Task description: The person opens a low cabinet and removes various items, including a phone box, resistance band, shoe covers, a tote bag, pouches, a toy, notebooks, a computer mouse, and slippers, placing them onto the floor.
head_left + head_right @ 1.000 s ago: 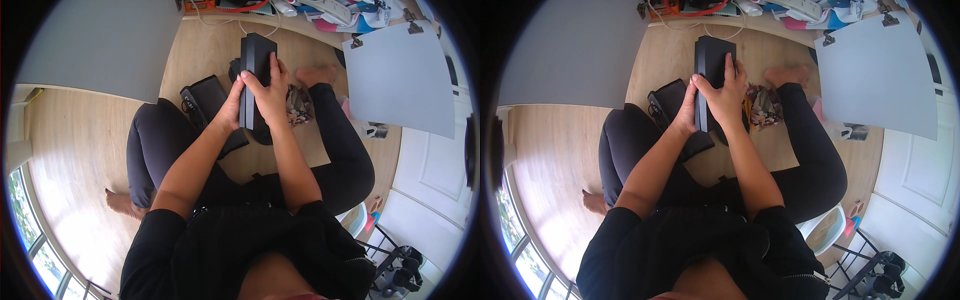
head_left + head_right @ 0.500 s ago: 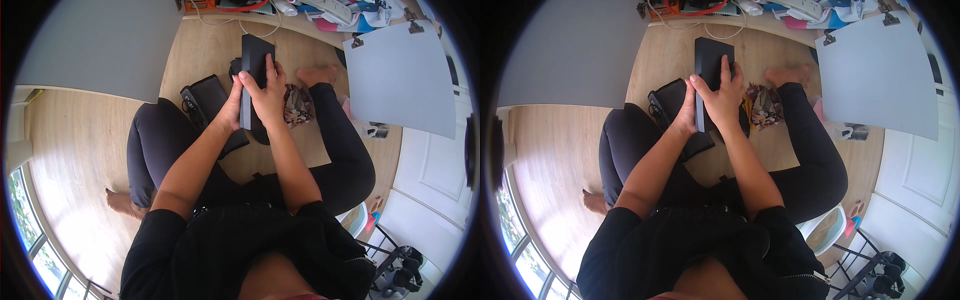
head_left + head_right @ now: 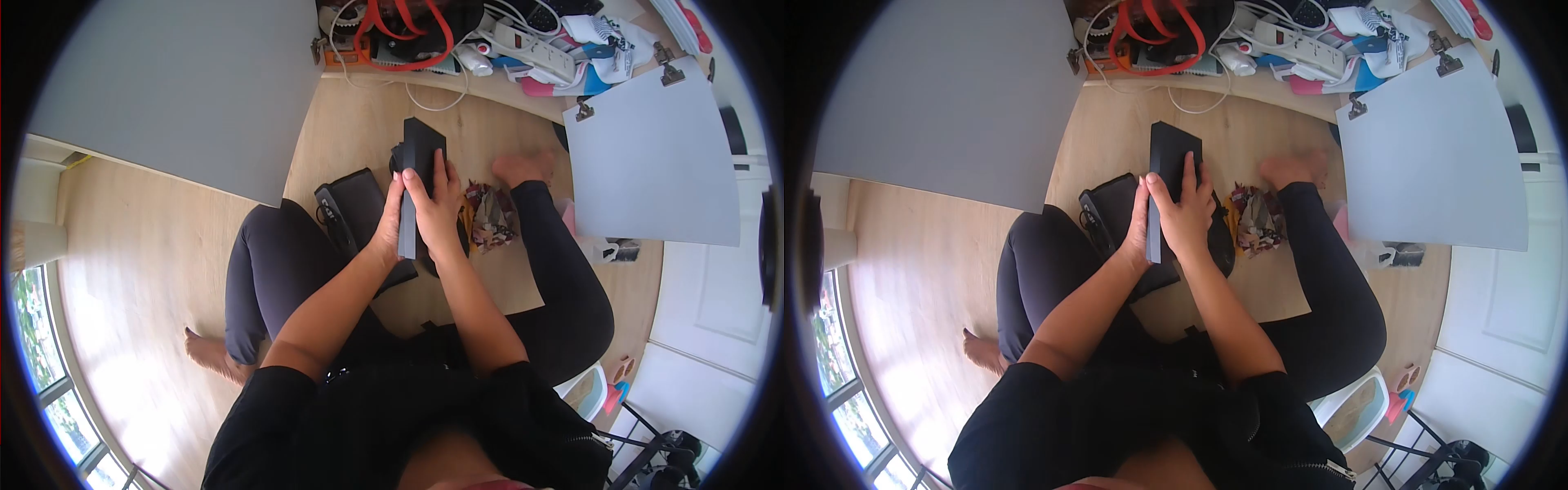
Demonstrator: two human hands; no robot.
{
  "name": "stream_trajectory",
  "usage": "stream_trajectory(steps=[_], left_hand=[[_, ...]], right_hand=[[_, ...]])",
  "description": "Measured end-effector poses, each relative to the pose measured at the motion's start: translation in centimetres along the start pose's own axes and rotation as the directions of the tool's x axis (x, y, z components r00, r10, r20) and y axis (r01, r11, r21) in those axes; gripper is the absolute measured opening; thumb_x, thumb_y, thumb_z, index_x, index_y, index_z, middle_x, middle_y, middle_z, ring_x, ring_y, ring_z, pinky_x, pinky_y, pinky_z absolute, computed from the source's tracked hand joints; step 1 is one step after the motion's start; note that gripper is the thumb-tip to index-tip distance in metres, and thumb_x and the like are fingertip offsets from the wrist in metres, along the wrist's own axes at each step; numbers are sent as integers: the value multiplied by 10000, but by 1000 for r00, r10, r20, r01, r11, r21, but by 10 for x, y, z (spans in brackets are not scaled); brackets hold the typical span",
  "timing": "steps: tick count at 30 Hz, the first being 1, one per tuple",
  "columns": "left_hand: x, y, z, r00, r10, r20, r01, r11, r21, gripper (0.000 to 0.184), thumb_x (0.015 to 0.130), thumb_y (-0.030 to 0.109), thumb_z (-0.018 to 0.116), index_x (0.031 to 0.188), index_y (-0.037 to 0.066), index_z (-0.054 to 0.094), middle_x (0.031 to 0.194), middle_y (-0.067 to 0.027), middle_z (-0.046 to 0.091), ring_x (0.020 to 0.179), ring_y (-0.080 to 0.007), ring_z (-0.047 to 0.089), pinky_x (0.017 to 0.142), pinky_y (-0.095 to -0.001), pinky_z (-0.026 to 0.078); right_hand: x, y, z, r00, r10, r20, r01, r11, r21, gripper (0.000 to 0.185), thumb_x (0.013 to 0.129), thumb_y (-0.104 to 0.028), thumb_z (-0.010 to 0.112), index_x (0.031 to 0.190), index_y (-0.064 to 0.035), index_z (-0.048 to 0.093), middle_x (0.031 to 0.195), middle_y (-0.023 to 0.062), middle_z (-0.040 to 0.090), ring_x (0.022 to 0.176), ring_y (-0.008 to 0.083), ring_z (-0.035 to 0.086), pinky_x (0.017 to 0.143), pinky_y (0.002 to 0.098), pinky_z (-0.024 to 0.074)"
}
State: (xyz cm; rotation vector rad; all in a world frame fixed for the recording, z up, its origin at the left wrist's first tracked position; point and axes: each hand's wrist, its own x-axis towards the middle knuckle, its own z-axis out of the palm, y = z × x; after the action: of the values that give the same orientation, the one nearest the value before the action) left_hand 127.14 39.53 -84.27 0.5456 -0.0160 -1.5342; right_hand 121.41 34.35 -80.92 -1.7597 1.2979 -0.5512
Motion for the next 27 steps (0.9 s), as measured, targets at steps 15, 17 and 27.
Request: stream_trajectory(steps=[15,17,27], left_hand=[[-4,5,0,994,78,70,-75,996,-46,829,816,732,353,1360,106,376,1308,-124,474,1168,-255,496,966,-382,416],[-7,15,7,991,84,-101,-82,996,25,664,816,593,548,1236,83,490,1138,-118,581,1037,-244,572,901,-383,466],[-3,61,-16,923,245,-297,50,690,722,408,888,218,577,1135,-94,489,1002,-153,610,832,-197,611,729,-279,501]], right_hand=[[4,12,8,997,-63,43,57,989,139,667,908,-566,362,1422,-146,302,1427,238,244,1258,426,317,1041,462,261],[13,16,0,994,-69,84,46,969,244,632,920,-439,474,1425,-109,285,1441,209,231,1304,366,292,1057,392,274],[22,48,-6,979,53,199,-117,939,325,556,926,-312,523,1378,-49,336,1301,186,481,1195,236,472,997,318,353]])
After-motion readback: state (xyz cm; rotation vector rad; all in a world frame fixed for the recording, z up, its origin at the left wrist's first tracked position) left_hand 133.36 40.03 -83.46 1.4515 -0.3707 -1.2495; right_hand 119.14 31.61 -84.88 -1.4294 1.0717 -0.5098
